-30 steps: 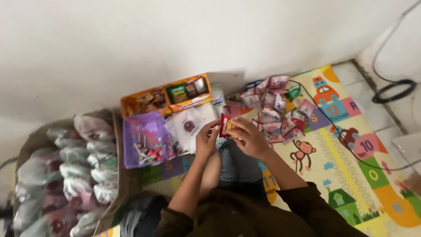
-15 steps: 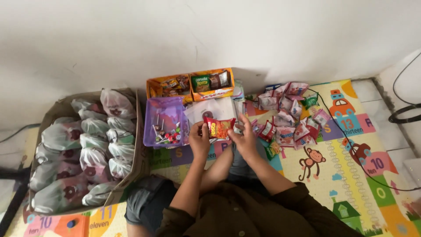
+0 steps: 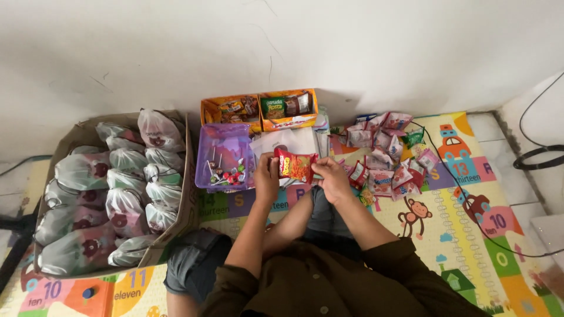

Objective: Packing various snack items into small plastic gift bags while sitting on the floor.

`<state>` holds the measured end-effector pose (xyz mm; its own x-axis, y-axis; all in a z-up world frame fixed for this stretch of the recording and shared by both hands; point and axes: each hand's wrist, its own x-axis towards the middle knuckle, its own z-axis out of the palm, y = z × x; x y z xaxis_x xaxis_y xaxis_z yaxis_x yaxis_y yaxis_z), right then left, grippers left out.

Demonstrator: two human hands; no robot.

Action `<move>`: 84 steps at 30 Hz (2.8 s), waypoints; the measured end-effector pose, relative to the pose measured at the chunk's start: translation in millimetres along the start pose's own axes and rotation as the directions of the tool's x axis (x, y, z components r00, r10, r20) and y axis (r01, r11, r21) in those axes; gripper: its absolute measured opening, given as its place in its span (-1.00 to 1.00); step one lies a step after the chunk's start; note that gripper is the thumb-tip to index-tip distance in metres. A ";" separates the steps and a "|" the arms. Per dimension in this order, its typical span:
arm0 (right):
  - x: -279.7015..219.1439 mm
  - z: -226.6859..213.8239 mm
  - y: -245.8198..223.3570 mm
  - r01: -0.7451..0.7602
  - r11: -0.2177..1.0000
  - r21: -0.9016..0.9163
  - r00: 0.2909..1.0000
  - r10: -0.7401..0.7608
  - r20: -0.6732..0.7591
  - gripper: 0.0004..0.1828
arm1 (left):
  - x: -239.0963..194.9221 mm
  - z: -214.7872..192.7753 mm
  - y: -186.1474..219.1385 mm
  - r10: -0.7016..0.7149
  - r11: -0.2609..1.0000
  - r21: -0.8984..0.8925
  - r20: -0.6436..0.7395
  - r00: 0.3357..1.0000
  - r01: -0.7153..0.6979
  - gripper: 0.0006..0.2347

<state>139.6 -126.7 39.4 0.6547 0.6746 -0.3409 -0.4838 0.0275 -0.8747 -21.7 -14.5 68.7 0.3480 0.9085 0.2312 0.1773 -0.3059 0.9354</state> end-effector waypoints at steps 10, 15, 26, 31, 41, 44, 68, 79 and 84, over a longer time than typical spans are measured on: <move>-0.3 20.3 -31.5 0.066 0.992 -0.107 0.993 -0.076 -0.092 -0.85 | 3.7 7.5 -38.8 -0.179 0.891 -0.424 0.005 0.984 0.165 -0.86; 17.6 -14.2 -43.1 0.075 0.997 -0.004 0.976 -0.075 -0.205 -0.82 | -8.3 -15.9 -40.6 -0.107 0.992 0.076 0.092 0.990 0.100 -0.87; -5.1 -29.3 -26.3 -0.080 0.982 0.171 0.966 0.119 -0.230 -0.79 | -7.3 10.0 -47.6 0.104 0.753 0.543 0.459 0.882 -0.371 -0.54; -26.6 -46.2 14.0 -0.164 0.976 0.146 0.946 0.197 -0.258 -0.77 | -8.7 19.2 -57.0 0.185 0.845 0.433 0.314 0.931 -0.313 -0.78; -8.0 -47.1 53.4 -0.255 0.930 0.266 0.912 0.323 -0.253 -0.76 | -25.1 21.7 -28.6 0.347 0.795 0.449 0.216 0.913 -0.408 -0.85; 4.0 -38.8 60.8 -0.238 0.928 0.286 0.914 0.314 -0.259 -0.78 | -32.5 19.8 -19.6 0.362 0.778 0.457 0.235 0.902 -0.431 -0.85; 9.8 -3.6 93.7 -0.122 0.910 0.397 0.990 0.142 -0.021 -0.58 | -49.6 29.3 -34.2 0.326 0.740 0.569 0.163 0.931 -0.358 -0.51; 103.2 -52.6 185.5 -0.128 0.905 0.405 0.992 0.115 0.056 -0.61 | -46.9 29.4 -59.4 0.359 0.757 0.493 0.235 0.903 -0.429 -0.69; 127.7 -62.4 211.2 -0.125 0.896 0.427 0.992 0.118 0.045 -0.70 | -48.3 25.3 -56.2 0.362 0.783 0.457 0.218 0.906 -0.423 -0.69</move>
<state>157.2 -80.8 -210.3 0.5666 0.7055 -0.4256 -0.7633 0.2549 -0.5937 -25.2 -48.4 -1.8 0.5802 0.6506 0.4900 0.4123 -0.7535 0.5122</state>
